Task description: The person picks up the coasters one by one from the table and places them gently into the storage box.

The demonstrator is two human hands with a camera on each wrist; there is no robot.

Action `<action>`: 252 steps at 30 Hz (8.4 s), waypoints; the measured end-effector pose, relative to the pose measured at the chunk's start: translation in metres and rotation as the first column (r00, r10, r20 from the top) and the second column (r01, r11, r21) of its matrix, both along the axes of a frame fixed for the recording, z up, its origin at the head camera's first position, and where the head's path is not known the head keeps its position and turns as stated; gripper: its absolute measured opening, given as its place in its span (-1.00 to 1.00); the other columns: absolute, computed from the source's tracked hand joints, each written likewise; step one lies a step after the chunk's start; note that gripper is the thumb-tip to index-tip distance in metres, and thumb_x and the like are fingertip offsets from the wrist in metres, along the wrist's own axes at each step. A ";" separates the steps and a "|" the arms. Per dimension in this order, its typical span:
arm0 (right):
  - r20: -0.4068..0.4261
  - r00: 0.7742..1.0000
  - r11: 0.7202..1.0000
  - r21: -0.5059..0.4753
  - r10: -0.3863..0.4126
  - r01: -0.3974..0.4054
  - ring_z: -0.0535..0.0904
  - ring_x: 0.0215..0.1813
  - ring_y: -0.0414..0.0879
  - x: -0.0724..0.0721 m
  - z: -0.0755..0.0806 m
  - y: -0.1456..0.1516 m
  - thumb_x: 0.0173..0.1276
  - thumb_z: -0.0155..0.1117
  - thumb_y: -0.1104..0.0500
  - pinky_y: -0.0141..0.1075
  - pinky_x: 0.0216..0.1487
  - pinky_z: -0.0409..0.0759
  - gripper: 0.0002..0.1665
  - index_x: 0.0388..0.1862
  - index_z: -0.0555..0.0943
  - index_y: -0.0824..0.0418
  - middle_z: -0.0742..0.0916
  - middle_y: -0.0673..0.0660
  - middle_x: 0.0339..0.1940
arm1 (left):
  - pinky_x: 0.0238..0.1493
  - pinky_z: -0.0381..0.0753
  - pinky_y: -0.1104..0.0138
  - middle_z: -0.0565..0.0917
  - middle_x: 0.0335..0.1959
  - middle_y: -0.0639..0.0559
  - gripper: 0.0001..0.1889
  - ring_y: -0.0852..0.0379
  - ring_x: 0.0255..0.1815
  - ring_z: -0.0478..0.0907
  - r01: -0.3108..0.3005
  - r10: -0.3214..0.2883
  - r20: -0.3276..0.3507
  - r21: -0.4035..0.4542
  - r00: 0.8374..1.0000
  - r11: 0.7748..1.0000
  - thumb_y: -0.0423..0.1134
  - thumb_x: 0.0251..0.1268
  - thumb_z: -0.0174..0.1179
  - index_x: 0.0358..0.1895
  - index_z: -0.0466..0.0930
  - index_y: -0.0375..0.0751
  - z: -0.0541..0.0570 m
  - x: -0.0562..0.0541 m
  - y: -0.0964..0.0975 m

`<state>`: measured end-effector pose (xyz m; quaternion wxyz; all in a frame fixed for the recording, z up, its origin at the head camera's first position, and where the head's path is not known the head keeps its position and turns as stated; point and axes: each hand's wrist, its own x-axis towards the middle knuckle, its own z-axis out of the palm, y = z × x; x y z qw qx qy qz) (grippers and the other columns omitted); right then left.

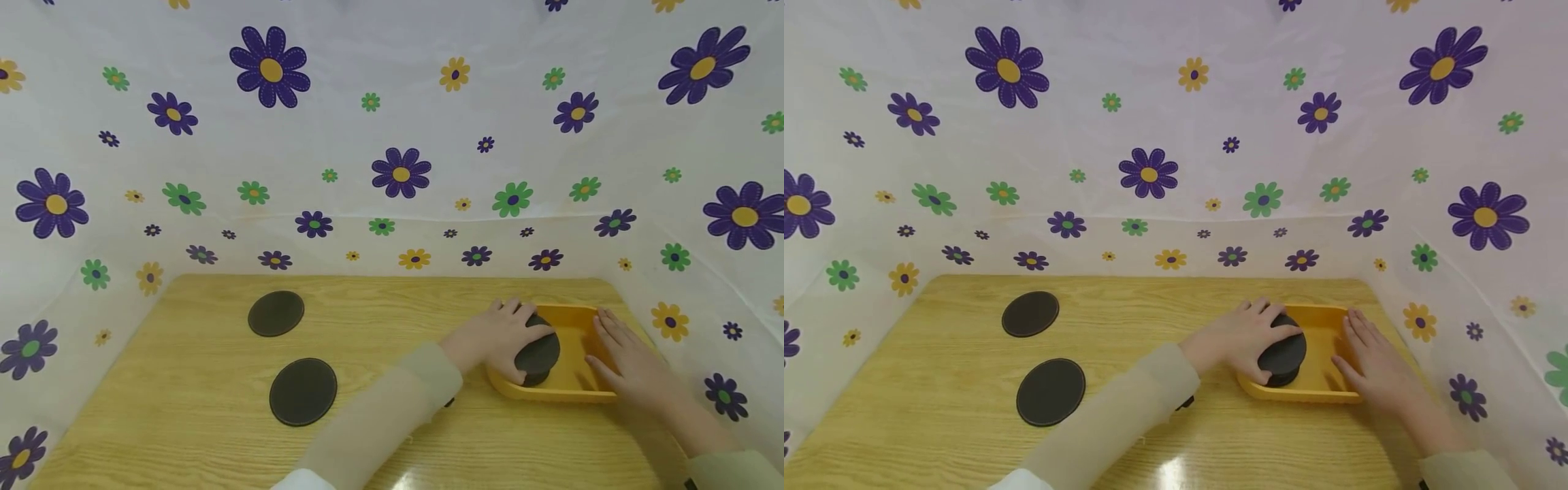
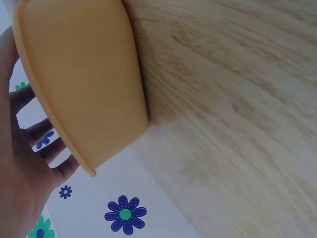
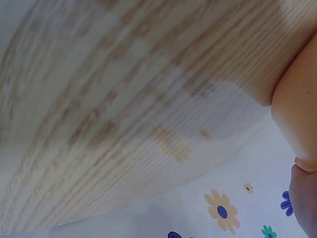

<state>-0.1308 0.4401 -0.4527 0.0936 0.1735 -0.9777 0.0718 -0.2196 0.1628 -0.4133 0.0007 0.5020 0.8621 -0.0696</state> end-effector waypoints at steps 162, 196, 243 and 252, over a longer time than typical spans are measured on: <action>-0.050 0.999 1.000 0.026 0.018 -0.017 -0.39 0.82 -0.06 -0.002 0.000 -0.001 0.65 0.08 0.01 -0.60 0.55 -0.61 -0.16 0.57 0.20 0.65 0.11 0.50 0.72 | 0.07 0.58 -0.18 0.45 0.45 -0.21 -0.18 -0.25 0.35 0.45 -0.268 0.242 0.144 0.198 0.960 0.943 0.08 0.14 0.42 0.54 0.44 0.08 -0.055 0.073 -0.343; -0.035 0.999 1.000 0.007 0.002 -0.002 -0.36 0.83 0.01 0.000 -0.001 0.000 0.66 0.07 0.00 -0.61 0.54 -0.61 -0.14 0.60 0.17 0.63 0.11 0.50 0.73 | 0.23 0.51 -0.17 0.44 0.45 -0.15 -0.15 -0.20 0.40 0.40 -0.182 0.165 0.093 0.220 0.982 0.959 0.17 0.08 0.37 0.54 0.44 0.13 -0.049 0.038 -0.301; -0.003 1.000 1.000 0.000 -0.020 0.020 -0.28 0.83 0.12 0.000 0.001 -0.003 0.65 0.08 -0.01 -0.63 0.51 -0.63 -0.13 0.61 0.16 0.61 0.12 0.49 0.73 | 0.40 0.44 -0.04 0.33 0.55 -0.07 -0.11 -0.11 0.50 0.31 -0.023 0.013 0.047 0.213 0.999 0.977 0.27 0.14 0.31 0.61 0.30 0.27 -0.035 0.006 -0.162; 0.026 0.999 0.999 0.002 -0.034 0.034 -0.23 0.82 0.20 0.001 0.002 -0.004 0.66 0.07 -0.02 -0.62 0.51 -0.65 -0.11 0.64 0.12 0.58 0.06 0.47 0.75 | 0.44 0.43 -0.08 0.31 0.60 -0.08 -0.10 -0.12 0.54 0.27 0.021 -0.021 -0.002 0.205 1.000 0.978 0.28 0.18 0.30 0.64 0.28 0.25 -0.017 0.002 -0.135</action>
